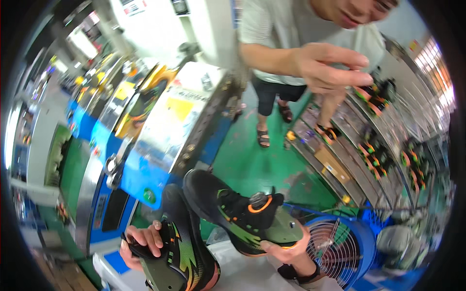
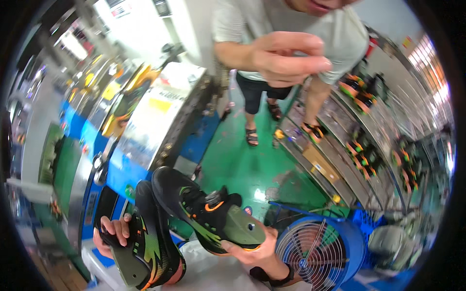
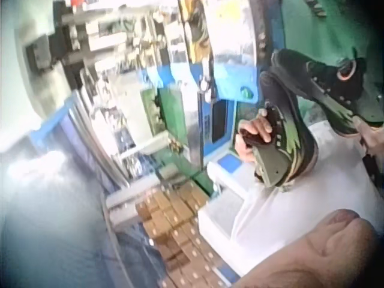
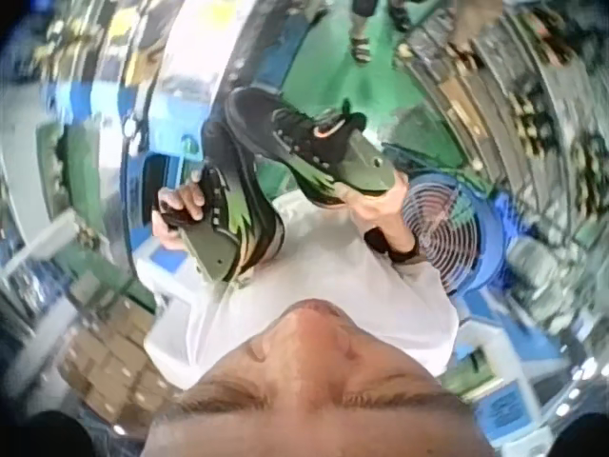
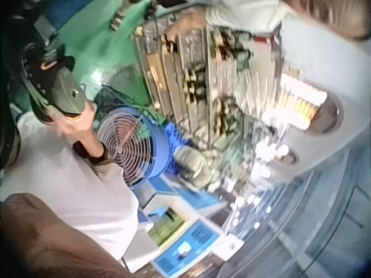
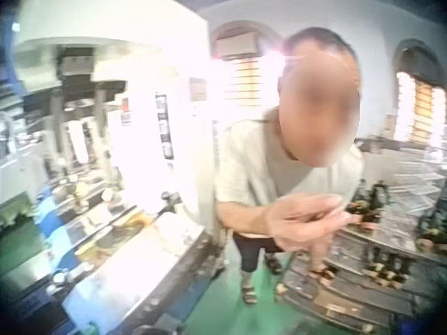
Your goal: The worker is operating lasting machines and conveyor systems to shape and set shoe uppers onto lasts.
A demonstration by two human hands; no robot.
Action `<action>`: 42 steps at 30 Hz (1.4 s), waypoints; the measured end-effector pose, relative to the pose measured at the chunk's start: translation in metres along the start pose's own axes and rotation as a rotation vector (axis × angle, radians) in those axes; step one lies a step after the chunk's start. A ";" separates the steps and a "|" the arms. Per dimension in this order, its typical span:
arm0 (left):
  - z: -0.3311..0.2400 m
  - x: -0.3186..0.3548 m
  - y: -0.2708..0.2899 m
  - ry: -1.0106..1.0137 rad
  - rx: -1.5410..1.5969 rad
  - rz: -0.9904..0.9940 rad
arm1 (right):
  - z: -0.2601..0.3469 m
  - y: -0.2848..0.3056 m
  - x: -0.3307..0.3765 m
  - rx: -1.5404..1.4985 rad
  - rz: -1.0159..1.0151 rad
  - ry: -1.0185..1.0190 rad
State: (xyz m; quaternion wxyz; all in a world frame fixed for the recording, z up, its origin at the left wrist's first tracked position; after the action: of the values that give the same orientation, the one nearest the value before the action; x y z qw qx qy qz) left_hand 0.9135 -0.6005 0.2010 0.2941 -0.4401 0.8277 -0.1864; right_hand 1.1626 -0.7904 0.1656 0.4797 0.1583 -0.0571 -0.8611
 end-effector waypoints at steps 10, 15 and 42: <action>-0.103 0.063 0.049 -0.337 0.020 0.066 | 0.045 -0.071 -0.021 -0.224 0.270 -0.014; -0.121 0.043 0.083 -0.272 0.185 -0.025 | 0.062 -0.137 -0.032 -0.291 0.299 0.062; -0.161 0.081 0.094 -0.200 -0.651 -0.966 | 0.098 -0.267 -0.084 -0.183 0.702 0.587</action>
State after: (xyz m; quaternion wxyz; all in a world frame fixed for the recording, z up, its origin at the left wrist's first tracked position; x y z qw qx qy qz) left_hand 0.7152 -0.6092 0.2432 0.1023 -0.8501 0.5165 0.0070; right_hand 0.9558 -0.5824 0.2098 0.7500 0.3236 0.1071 -0.5668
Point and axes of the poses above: each hand's wrist, its own x-axis away from the middle knuckle, its own y-axis out of the back of the hand, z = x × y, the point moved 6 cm from there along -x, towards the middle knuckle, and after that the axes turned 7 degrees about z, right-handed, at the moved point
